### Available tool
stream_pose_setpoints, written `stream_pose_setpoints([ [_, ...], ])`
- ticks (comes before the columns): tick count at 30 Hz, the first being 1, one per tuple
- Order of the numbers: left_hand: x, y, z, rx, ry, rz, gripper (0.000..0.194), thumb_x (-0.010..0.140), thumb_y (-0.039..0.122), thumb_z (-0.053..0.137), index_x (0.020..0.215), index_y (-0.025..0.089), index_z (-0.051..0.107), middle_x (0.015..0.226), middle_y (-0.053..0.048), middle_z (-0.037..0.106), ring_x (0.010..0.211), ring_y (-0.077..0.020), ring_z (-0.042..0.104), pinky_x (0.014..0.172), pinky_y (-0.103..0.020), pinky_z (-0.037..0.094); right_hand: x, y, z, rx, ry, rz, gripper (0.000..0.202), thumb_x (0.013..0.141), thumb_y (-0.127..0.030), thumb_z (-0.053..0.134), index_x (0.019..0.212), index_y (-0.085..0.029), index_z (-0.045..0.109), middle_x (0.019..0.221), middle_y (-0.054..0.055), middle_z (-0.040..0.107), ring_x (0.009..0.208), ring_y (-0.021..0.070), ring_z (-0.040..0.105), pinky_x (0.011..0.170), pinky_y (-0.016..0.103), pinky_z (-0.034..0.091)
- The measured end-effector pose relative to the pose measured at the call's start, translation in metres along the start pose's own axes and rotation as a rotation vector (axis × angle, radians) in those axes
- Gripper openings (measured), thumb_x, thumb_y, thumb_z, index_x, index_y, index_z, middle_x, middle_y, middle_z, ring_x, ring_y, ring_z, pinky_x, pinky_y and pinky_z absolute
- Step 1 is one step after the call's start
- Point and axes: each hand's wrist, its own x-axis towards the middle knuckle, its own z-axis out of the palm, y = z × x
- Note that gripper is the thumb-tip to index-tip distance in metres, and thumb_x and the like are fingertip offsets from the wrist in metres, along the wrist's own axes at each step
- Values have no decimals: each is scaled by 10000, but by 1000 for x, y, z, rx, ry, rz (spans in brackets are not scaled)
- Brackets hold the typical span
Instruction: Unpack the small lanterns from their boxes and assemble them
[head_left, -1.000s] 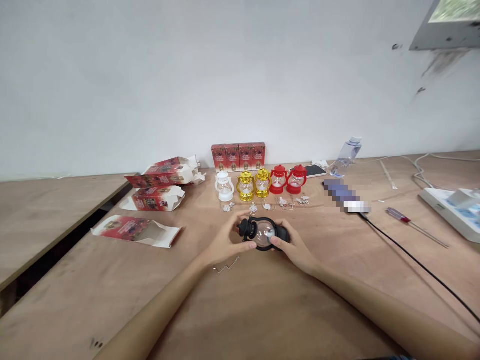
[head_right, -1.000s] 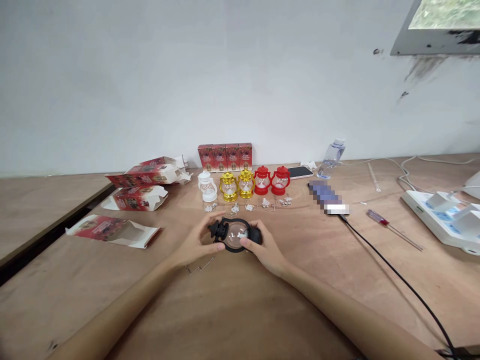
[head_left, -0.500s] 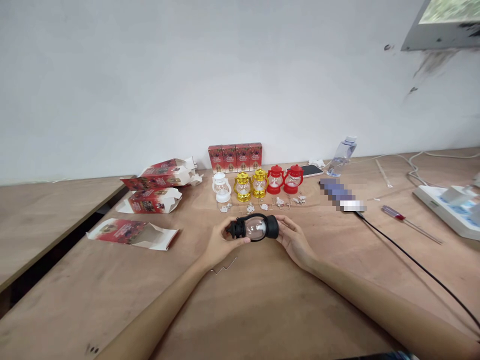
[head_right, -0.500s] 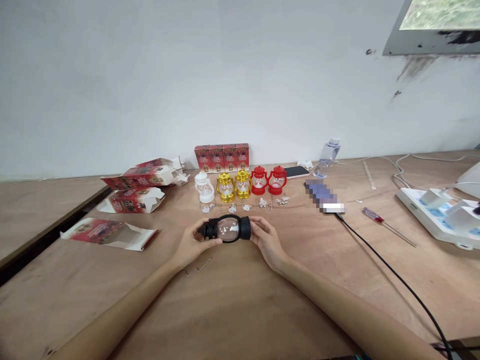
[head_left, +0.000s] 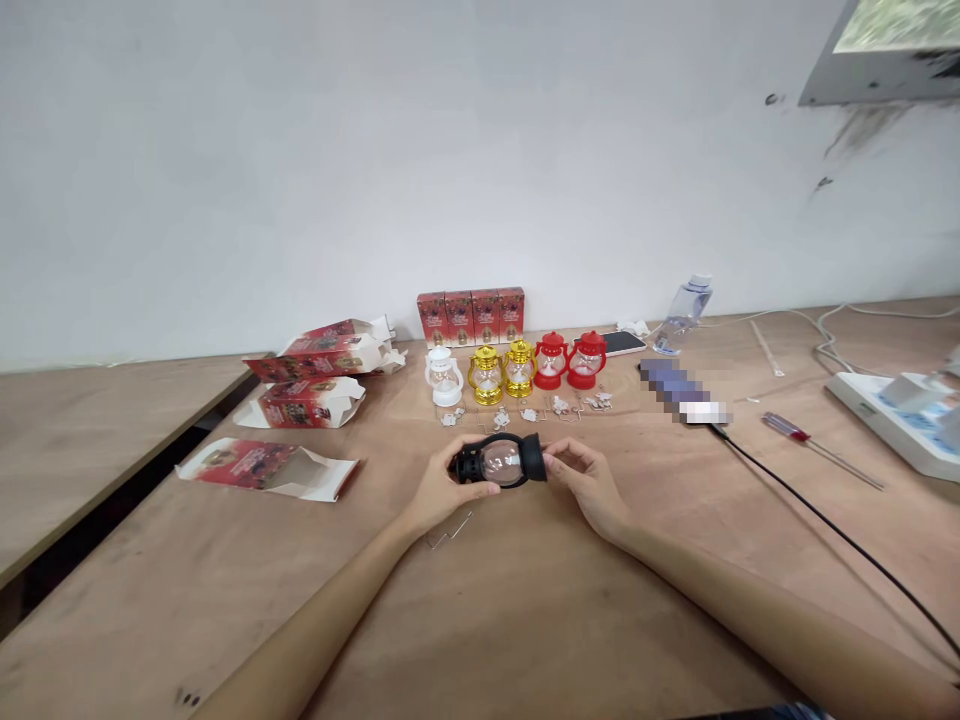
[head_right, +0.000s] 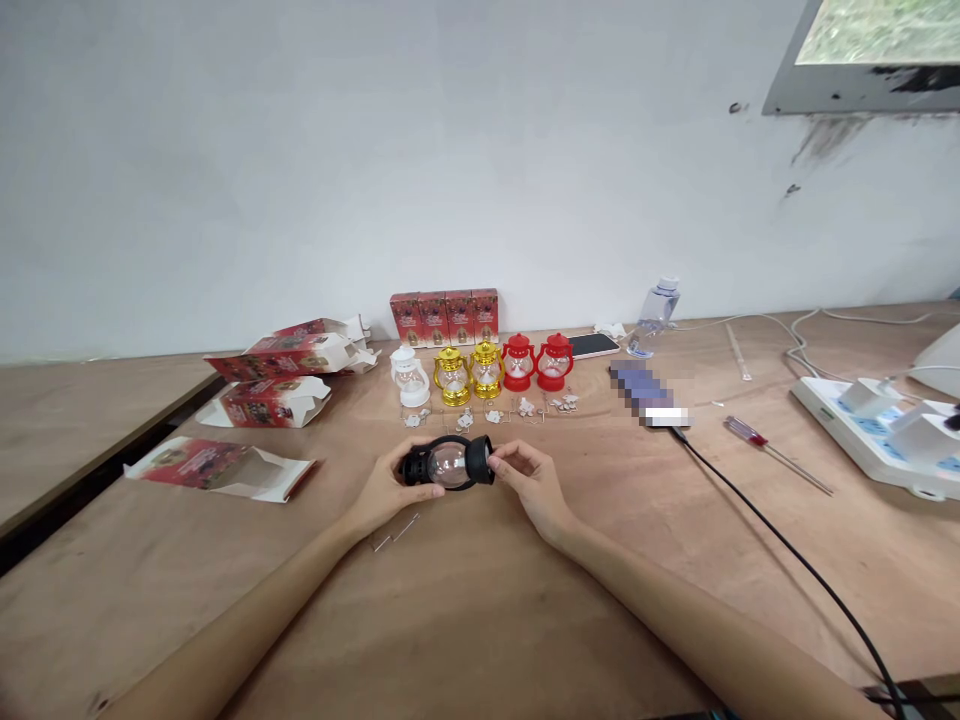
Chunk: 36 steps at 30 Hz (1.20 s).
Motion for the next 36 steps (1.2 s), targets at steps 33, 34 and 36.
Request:
stream_pose_setpoints([
  [33,-9,23,-8,435,-24,222,530,629,430,746,1100,220,621,1069,-52,688,920,-223,656,875,-341,485,-12,-6,9,-90,-136,-69,364,705,-472,647,954,-240,519,945,44,592,748,165,566,570,262,466],
  [34,-9,23,-8,432,-21,220,527,627,434,746,1089,212,625,1056,-55,692,907,-222,658,871,-341,485,-12,-6,8,-89,-142,-70,365,707,-464,649,965,-243,517,960,46,589,771,170,572,576,262,469],
  [36,-9,23,-8,427,-9,212,513,620,436,748,1060,200,632,1031,-55,699,892,-218,659,857,-333,487,-12,-5,8,-87,-154,-72,370,714,-447,652,993,-248,514,981,48,583,828,181,578,589,259,475],
])
